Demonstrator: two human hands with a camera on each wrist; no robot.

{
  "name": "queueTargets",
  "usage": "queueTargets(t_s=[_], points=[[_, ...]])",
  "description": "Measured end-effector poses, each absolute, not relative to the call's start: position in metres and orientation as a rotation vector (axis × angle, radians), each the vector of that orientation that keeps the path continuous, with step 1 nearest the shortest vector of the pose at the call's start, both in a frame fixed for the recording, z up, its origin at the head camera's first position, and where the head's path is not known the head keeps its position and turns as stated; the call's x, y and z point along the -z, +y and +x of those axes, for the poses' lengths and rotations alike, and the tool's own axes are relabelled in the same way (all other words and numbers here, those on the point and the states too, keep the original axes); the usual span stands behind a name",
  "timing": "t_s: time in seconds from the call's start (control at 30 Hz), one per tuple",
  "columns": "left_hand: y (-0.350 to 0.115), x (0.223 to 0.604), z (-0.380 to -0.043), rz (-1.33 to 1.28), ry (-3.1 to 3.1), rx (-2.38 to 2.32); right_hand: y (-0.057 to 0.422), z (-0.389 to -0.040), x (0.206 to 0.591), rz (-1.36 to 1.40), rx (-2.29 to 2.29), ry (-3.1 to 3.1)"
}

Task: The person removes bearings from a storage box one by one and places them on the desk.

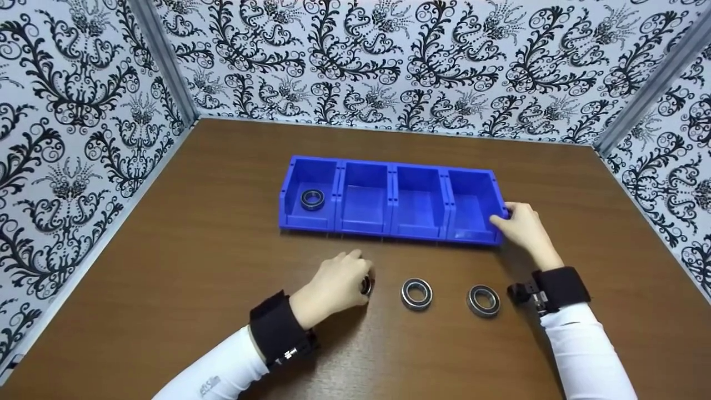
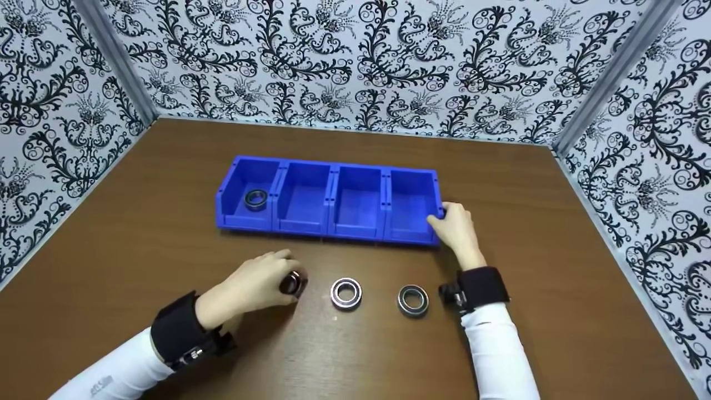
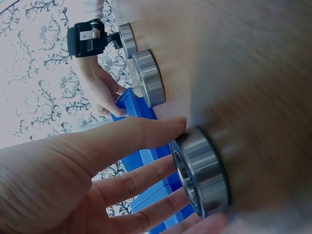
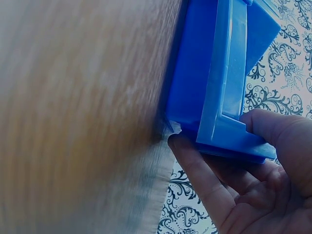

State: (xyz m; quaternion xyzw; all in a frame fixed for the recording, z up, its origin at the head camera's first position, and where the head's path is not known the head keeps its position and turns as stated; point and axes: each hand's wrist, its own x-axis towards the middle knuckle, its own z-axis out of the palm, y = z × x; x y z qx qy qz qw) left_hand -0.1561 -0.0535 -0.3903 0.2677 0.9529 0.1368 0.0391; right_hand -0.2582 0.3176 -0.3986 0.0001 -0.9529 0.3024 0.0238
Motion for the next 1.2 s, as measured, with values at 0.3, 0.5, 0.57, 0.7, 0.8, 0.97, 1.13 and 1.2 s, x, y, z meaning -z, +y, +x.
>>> queueTargets(t_s=[0.3, 0.5, 0.57, 0.7, 0.8, 0.97, 1.13, 1.2], points=[[-0.057, 0.386, -0.155, 0.815, 2.927, -0.437, 0.318, -0.258, 0.398, 0.005, -0.928, -2.948], [-0.061, 0.381, -0.153, 0.848, 2.955, -0.471, 0.317, -0.258, 0.398, 0.002, -0.919, -2.962], [-0.063, 0.378, -0.153, 0.838, 2.967, -0.474, 0.317, -0.258, 0.398, 0.003, -0.914, -2.962], [-0.065, 0.373, -0.154, 0.803, 2.971, -0.479, 0.317, -0.258, 0.398, 0.006, -0.905, -2.957], [-0.067, 0.37, -0.155, 0.779, 2.968, -0.48, 0.317, -0.258, 0.398, 0.009, -0.902, -2.954], [-0.07, 0.365, -0.158, 0.752, 2.964, -0.508, 0.318, -0.259, 0.398, 0.007, -0.907, -2.956], [-0.073, 0.361, -0.163, 0.715, 2.974, -0.544, 0.318, -0.259, 0.397, 0.011, -0.907, -2.962], [-0.075, 0.36, -0.164, 0.711, 2.983, -0.561, 0.318, -0.259, 0.397, 0.009, -0.906, -2.96]])
